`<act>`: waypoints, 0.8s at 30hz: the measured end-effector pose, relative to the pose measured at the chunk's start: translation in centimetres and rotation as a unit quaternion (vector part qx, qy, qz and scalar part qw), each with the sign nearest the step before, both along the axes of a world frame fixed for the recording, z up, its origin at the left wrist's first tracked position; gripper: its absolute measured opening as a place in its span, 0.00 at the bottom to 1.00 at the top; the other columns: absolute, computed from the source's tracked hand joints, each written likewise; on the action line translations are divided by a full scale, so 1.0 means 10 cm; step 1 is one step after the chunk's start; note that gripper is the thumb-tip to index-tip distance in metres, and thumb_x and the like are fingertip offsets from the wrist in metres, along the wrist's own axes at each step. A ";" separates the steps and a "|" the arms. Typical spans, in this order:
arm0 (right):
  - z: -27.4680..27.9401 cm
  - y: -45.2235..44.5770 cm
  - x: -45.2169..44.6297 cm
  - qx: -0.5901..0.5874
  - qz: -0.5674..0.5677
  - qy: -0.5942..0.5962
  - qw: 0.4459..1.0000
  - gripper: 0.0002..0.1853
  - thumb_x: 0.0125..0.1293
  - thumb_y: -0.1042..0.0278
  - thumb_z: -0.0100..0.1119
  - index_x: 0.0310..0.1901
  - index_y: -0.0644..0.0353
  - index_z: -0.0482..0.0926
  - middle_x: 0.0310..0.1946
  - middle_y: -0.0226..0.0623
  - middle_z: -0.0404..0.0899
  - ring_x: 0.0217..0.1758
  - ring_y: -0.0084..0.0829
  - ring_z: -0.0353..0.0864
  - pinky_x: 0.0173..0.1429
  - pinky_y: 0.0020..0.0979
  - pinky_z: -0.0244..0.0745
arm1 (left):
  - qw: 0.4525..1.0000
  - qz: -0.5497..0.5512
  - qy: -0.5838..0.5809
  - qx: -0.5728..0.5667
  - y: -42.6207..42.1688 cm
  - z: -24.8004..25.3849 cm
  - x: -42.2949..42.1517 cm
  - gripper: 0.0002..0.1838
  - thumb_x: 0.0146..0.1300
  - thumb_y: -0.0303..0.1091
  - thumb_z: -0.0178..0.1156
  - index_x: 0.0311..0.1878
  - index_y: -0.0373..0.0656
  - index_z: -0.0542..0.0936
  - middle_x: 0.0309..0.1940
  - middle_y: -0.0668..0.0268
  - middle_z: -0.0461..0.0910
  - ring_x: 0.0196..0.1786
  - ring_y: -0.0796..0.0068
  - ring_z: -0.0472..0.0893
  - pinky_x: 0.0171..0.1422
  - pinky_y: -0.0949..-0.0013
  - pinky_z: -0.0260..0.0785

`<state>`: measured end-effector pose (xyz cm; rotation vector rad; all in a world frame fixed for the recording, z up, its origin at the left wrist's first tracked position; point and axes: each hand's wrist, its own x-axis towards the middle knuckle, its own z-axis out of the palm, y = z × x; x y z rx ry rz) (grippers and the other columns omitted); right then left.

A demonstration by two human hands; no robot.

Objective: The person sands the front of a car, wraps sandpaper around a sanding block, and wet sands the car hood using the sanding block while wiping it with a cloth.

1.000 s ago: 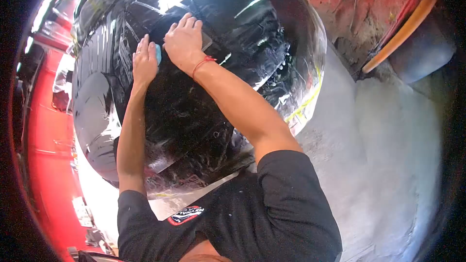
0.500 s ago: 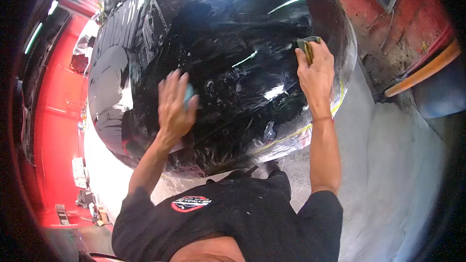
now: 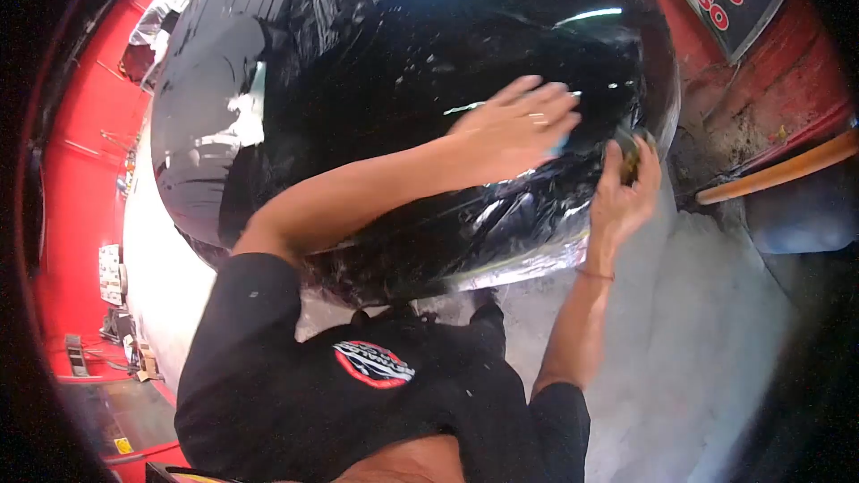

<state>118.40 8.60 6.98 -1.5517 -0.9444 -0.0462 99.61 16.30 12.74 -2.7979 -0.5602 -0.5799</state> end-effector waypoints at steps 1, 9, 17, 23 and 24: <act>0.07 0.05 -0.18 0.006 -0.009 -0.026 1.000 0.19 0.63 0.62 0.73 0.52 0.62 0.84 0.54 0.47 0.82 0.57 0.42 0.81 0.60 0.37 0.75 | 0.999 0.034 0.029 0.015 -0.21 0.04 -0.43 0.30 0.64 0.43 0.63 0.67 0.41 0.75 0.70 0.58 0.70 0.76 0.60 0.65 0.83 0.53 0.48; 0.03 0.32 -0.82 -0.048 -0.106 -0.169 0.979 0.19 0.67 0.51 0.66 0.48 0.60 0.85 0.46 0.51 0.84 0.50 0.51 0.82 0.57 0.41 0.75 | 0.979 0.185 0.075 -0.038 -1.60 -0.11 -3.49 0.31 0.65 0.38 0.62 0.71 0.43 0.72 0.75 0.61 0.64 0.79 0.64 0.61 0.82 0.54 0.50; -0.10 -0.37 -2.44 -0.058 -0.119 -0.233 0.963 0.13 0.69 0.64 0.62 0.44 0.69 0.78 0.51 0.57 0.78 0.51 0.59 0.77 0.55 0.52 0.72 | 0.988 0.144 -0.011 -0.060 -1.70 -0.21 -4.42 0.33 0.60 0.40 0.69 0.69 0.45 0.74 0.74 0.61 0.66 0.77 0.63 0.64 0.82 0.54 0.51; -0.22 -1.31 -4.13 -0.063 0.034 -0.227 0.971 0.23 0.65 0.72 0.66 0.61 0.65 0.77 0.63 0.58 0.71 0.65 0.56 0.71 0.66 0.48 0.71 | 0.989 0.096 -0.061 -0.094 -1.28 0.10 -4.30 0.31 0.59 0.39 0.70 0.66 0.43 0.76 0.71 0.55 0.68 0.77 0.57 0.64 0.81 0.48 0.51; -0.26 -1.27 -4.04 -0.041 0.050 -0.270 0.961 0.23 0.65 0.72 0.65 0.62 0.64 0.77 0.64 0.57 0.71 0.66 0.56 0.71 0.66 0.48 0.71 | 0.989 0.092 -0.065 -0.098 -1.20 0.11 -4.27 0.31 0.59 0.39 0.70 0.66 0.43 0.76 0.71 0.55 0.68 0.77 0.57 0.64 0.81 0.48 0.51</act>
